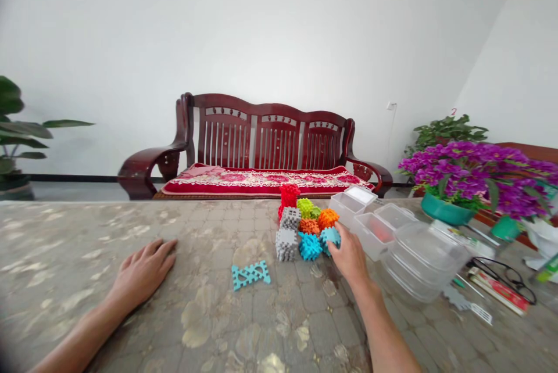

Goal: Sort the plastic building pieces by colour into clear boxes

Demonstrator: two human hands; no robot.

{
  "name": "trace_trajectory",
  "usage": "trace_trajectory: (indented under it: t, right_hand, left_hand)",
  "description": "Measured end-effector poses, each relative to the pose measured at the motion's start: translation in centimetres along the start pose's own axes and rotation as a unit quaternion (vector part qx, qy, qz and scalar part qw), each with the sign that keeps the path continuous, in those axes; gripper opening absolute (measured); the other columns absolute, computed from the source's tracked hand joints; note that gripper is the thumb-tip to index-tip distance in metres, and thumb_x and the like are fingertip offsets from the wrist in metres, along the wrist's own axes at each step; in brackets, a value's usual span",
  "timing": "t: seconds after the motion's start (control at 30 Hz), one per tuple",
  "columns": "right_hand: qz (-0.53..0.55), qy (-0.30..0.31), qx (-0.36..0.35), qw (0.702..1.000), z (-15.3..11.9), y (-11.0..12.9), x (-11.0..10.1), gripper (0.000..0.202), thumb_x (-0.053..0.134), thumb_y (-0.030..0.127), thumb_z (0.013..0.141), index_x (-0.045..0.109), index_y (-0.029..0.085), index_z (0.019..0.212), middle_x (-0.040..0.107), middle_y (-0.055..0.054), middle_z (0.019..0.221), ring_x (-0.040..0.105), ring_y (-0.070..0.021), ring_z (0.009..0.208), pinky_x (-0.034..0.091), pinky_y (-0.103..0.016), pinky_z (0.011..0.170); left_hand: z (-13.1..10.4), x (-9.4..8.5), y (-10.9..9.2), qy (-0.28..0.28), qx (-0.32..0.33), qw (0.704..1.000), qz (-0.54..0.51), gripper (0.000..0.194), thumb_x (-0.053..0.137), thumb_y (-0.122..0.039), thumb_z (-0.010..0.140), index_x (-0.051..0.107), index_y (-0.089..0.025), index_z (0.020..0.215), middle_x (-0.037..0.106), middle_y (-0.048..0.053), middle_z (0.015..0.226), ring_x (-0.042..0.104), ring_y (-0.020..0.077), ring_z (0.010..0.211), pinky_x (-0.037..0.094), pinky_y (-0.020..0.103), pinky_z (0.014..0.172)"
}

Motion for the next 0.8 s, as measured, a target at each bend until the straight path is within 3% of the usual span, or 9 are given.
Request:
trace_trajectory:
  t: [0.1, 0.2, 0.33, 0.43, 0.57, 0.67, 0.8]
  right_hand:
    - [0.005, -0.010, -0.006, 1.000, -0.1, -0.1, -0.3, 0.050, 0.056, 0.035, 0.082, 0.057, 0.017, 0.128, 0.069, -0.014, 0.120, 0.065, -0.0284, 0.106, 0.050, -0.044, 0.093]
    - [0.018, -0.068, -0.027, 0.997, -0.3, 0.9, -1.5, 0.044, 0.052, 0.039, 0.086, 0.062, 0.016, 0.122, 0.070, -0.015, 0.117, 0.063, -0.0294, 0.108, 0.049, -0.047, 0.095]
    - [0.083, -0.133, -0.088, 0.984, -1.5, 4.6, -3.0, 0.029, 0.050, 0.035, 0.091, 0.068, 0.019, 0.107, 0.073, -0.011, 0.102, 0.066, -0.0246, 0.097, 0.050, -0.042, 0.093]
    - [0.158, -0.069, -0.166, 0.971, -3.5, 9.4, -2.9, 0.020, 0.051, 0.028, 0.093, 0.070, 0.022, 0.099, 0.073, -0.006, 0.091, 0.067, -0.0193, 0.086, 0.053, -0.033, 0.084]
    - [0.144, 0.070, -0.197, 0.967, -6.4, 14.9, -1.1, 0.021, 0.054, 0.019, 0.090, 0.069, 0.024, 0.105, 0.073, -0.005, 0.101, 0.066, -0.0200, 0.095, 0.052, -0.032, 0.086]
    - [0.085, 0.121, -0.184, 0.972, -7.6, 16.5, 0.4, 0.027, 0.059, 0.016, 0.085, 0.068, 0.024, 0.109, 0.072, -0.006, 0.105, 0.065, -0.0234, 0.097, 0.052, -0.035, 0.084]
    - [0.050, 0.136, -0.179, 0.973, -7.9, 16.7, 1.7, 0.032, 0.058, 0.012, 0.084, 0.067, 0.024, 0.112, 0.072, -0.006, 0.102, 0.064, -0.0246, 0.096, 0.051, -0.036, 0.083]
  left_hand:
    - [0.0, -0.1, 0.0, 0.006, 0.003, 1.000, 0.006, 0.048, 0.031, -0.032, 0.098, 0.056, -0.021, 0.138, 0.054, 0.014, 0.141, 0.052, 0.0311, 0.128, 0.036, 0.046, 0.107]
    - [-0.1, -0.3, -0.1, 0.005, 0.001, 1.000, 0.009, 0.047, 0.033, -0.032, 0.097, 0.056, -0.022, 0.137, 0.055, 0.013, 0.141, 0.052, 0.0305, 0.129, 0.036, 0.045, 0.107]
    - [-0.2, -0.5, -0.2, 0.002, 0.001, 1.000, 0.004, 0.046, 0.033, -0.032, 0.098, 0.056, -0.022, 0.137, 0.055, 0.013, 0.141, 0.051, 0.0303, 0.129, 0.036, 0.045, 0.107]
    - [-0.2, -0.6, -0.3, 0.004, 0.001, 1.000, 0.002, 0.046, 0.034, -0.031, 0.098, 0.055, -0.022, 0.138, 0.054, 0.013, 0.141, 0.051, 0.0306, 0.129, 0.035, 0.045, 0.108]
    - [-0.4, -0.9, -0.4, 0.004, 0.000, 1.000, -0.003, 0.046, 0.033, -0.032, 0.098, 0.056, -0.022, 0.137, 0.054, 0.013, 0.141, 0.051, 0.0301, 0.129, 0.034, 0.045, 0.108]
    - [-0.4, -1.1, -0.5, 0.000, -0.003, 1.000, -0.017, 0.045, 0.035, -0.031, 0.097, 0.056, -0.023, 0.136, 0.055, 0.013, 0.141, 0.050, 0.0298, 0.130, 0.034, 0.045, 0.108]
    - [-0.4, -1.0, -0.5, -0.001, -0.002, 1.000, -0.025, 0.046, 0.036, -0.031, 0.097, 0.057, -0.021, 0.136, 0.055, 0.015, 0.140, 0.050, 0.0306, 0.129, 0.034, 0.046, 0.108]
Point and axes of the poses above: each hand's wrist, its own z-axis towards the middle knuckle, its own x-axis out of the palm, y = z × x, the point moved 3 cm from there along z, towards the middle knuckle
